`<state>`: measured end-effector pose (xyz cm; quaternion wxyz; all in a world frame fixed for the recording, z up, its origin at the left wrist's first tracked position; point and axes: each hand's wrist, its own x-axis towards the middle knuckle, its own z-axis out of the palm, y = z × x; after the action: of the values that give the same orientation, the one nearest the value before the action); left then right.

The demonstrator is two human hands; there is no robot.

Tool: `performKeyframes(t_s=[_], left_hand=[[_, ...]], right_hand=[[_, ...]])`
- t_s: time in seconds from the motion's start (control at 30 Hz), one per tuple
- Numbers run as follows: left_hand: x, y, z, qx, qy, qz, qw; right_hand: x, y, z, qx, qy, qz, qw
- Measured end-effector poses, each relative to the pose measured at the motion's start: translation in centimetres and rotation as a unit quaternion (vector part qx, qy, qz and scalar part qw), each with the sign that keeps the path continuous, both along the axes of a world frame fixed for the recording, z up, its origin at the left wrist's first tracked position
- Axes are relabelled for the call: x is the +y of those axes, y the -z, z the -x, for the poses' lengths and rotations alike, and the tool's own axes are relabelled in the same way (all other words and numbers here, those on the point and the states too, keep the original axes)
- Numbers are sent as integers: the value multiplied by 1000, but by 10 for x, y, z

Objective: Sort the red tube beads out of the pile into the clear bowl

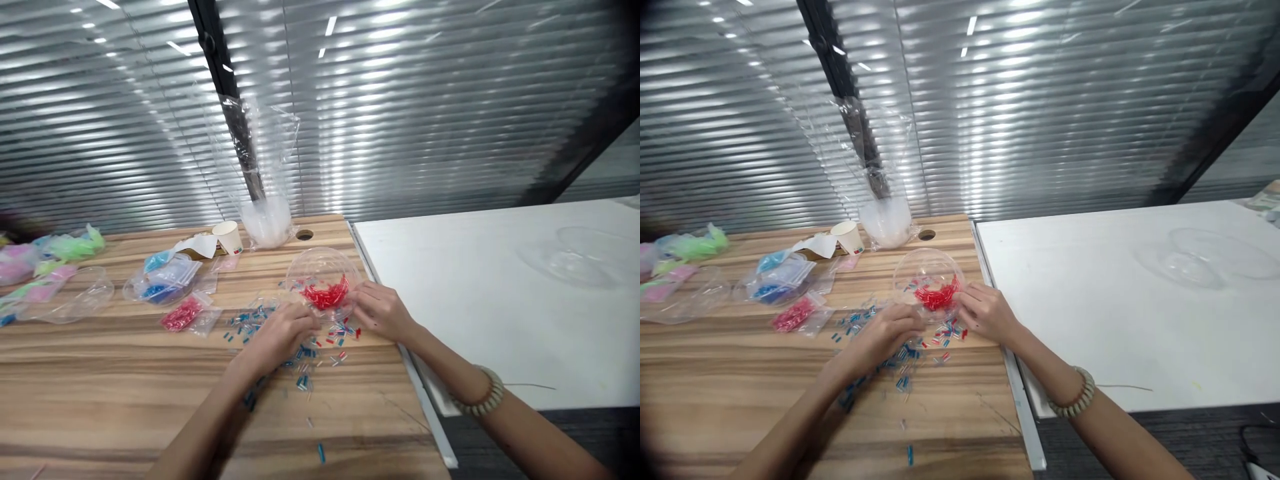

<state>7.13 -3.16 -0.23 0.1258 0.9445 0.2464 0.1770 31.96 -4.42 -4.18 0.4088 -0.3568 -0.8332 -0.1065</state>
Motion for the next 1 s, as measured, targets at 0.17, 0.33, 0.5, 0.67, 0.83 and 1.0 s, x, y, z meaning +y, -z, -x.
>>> performKeyframes(t_s=[0.17,0.33,0.5,0.67,0.83,1.0], left_hand=[[0,4,-1,36,20,84,996],[0,7,-3,11,21,101,995],[-2,2,-3,23,20,113,993],[-2,-1,-3,34,31,127,991],[-3,1,-1,36,22,140,989],[-5,-1,-4,40,21,138,989]], right_hand=[[4,-1,-3,14,13,-12,1000],[10,-2,-6,29,23,-23,999],[12,1,-9,27,21,-21,999],[11,3,-11,25,19,-8,999],[10,3,-10,6,24,6,1000],[9,3,-11,10,15,6,1000]])
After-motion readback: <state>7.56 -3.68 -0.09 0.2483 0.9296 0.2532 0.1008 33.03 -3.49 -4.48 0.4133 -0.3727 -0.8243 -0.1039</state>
